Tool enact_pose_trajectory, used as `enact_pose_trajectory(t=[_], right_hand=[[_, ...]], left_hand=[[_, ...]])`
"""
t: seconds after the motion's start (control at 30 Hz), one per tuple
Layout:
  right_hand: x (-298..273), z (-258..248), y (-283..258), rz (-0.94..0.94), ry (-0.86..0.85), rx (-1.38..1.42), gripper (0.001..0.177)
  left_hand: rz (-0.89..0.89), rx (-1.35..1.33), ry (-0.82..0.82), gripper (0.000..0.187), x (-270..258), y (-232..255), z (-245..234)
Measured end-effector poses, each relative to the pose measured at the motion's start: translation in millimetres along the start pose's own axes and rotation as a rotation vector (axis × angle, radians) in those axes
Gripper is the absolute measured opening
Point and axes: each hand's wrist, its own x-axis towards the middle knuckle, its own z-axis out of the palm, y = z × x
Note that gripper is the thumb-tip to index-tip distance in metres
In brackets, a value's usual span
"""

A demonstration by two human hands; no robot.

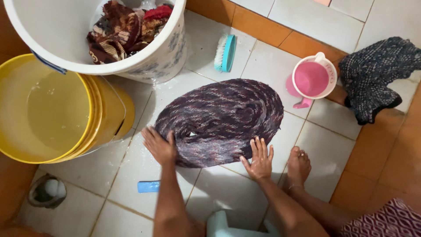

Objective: The person scrubs a circular rug on the floor by hand and with a brush, then washes a dark cloth in a bucket of soapy water, rinsing and wringing it using water poured from a pink mug.

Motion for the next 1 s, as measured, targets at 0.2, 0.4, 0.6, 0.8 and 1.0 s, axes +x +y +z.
enact_pose_trajectory(t=[0.2, 0.4, 0.6, 0.8, 1.0], right_hand=[[6, -1, -24, 0.118, 0.09, 0.032, 0.081], [9, -11, -23, 0.115, 0.005, -0.184, 0.069], [19, -30, -48, -0.155, -0.073, -0.068, 0.066], [37, -16, -78, -0.494, -0.311, -0.178, 0.062], [60, -14, -56, -0.659, -0.35, -0.119, 0.07]], left_hand=[[0.195, -0.162, 0.184, 0.09, -169, 46, 87], [0.64, -0.211, -0.362, 0.086, -223, 109, 102], [0.345, -0.14, -0.255, 0.104, -138, 35, 42], [-0.03, 0.191, -0.116, 0.109, -93, 9, 53], [0.418, 0.029, -0.144, 0.093, -140, 52, 61]])
